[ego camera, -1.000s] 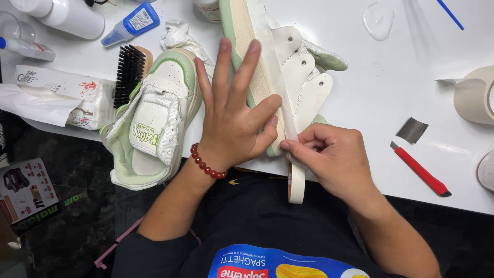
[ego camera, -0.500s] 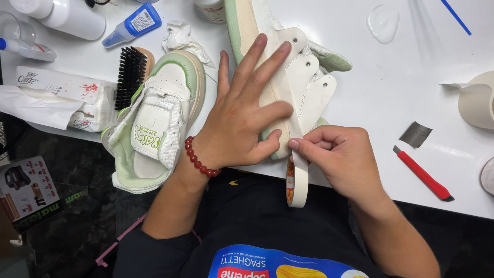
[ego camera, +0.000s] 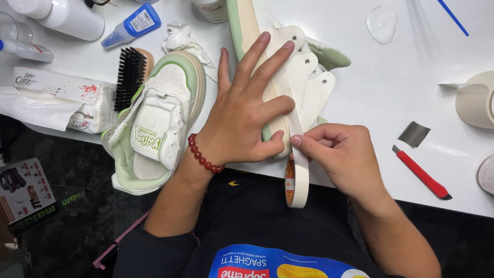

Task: The person picks up a sneaker from the floor and places it on a work table, then applies masking tape around the midsole of the sneaker, pressing the tape along the edge of the shoe to mask it. They work the tape around the sole of the shoe throughout the clip.

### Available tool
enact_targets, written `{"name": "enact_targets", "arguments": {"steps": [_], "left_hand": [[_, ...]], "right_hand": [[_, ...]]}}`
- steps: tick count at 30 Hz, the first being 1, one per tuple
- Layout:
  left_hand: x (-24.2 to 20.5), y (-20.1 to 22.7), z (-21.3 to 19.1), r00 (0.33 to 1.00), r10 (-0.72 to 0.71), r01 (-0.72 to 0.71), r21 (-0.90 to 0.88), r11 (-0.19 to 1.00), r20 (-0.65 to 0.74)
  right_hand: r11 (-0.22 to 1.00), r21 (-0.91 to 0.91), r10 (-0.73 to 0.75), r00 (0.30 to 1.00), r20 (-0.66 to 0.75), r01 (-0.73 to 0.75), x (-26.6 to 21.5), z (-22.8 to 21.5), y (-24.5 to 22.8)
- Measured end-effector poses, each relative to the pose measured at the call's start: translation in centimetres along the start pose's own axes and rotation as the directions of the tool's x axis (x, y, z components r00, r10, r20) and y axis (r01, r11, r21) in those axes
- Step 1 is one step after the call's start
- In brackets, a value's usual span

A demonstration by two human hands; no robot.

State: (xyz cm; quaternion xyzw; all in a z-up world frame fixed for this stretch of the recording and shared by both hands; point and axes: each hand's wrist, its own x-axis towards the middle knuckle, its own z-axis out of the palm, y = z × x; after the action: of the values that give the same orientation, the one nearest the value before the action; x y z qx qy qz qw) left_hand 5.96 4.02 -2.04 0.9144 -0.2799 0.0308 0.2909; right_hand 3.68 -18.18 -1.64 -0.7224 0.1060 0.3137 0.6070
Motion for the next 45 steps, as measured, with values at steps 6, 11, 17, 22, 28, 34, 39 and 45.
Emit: {"name": "enact_targets", "arguments": {"steps": [6, 11, 17, 22, 28, 34, 39, 45], "left_hand": [[-0.4, -0.2, 0.1, 0.997, -0.082, 0.082, -0.053, 0.995, 0.005], [-1.0, -0.3, 0.4, 0.998, -0.052, 0.050, -0.063, 0.997, -0.023], [-1.5, -0.6, 0.7, 0.998, -0.054, 0.051, -0.063, 0.997, -0.036], [-1.9, -0.7, 1.0, 0.998, -0.047, 0.044, -0.068, 0.997, -0.043], [-2.0, -0.6, 1.0, 0.998, -0.038, 0.034, -0.074, 0.997, -0.057], [-1.8, -0.2, 0.8, 0.999, -0.041, 0.040, -0.041, 0.998, -0.033], [-1.7, 0.1, 0.7, 0.999, -0.027, 0.027, -0.010, 1.000, -0.023], [-1.6, 0.3, 0.5, 1.000, -0.027, 0.027, 0.010, 1.000, -0.001]], "right_hand": [[0.999, -0.026, 0.030, 0.998, -0.053, -0.031, -0.4, 0.3, -0.6], [0.993, -0.106, 0.036, 0.992, -0.125, -0.050, -0.6, 0.5, -1.0], [0.987, -0.155, 0.004, 0.985, -0.173, -0.031, -0.7, 1.1, -1.0], [0.995, -0.092, 0.003, 0.972, -0.236, -0.026, -0.9, 1.6, -0.3], [0.997, -0.064, 0.014, 0.963, -0.268, -0.032, -1.1, 1.8, 0.5], [0.997, 0.071, 0.036, 0.967, -0.251, -0.018, -1.5, 2.1, 1.0], [0.989, 0.146, 0.036, 0.973, -0.228, -0.002, -1.6, 1.9, 1.2], [0.987, 0.160, 0.027, 0.979, -0.204, 0.006, -1.5, 1.7, 1.7]]}}
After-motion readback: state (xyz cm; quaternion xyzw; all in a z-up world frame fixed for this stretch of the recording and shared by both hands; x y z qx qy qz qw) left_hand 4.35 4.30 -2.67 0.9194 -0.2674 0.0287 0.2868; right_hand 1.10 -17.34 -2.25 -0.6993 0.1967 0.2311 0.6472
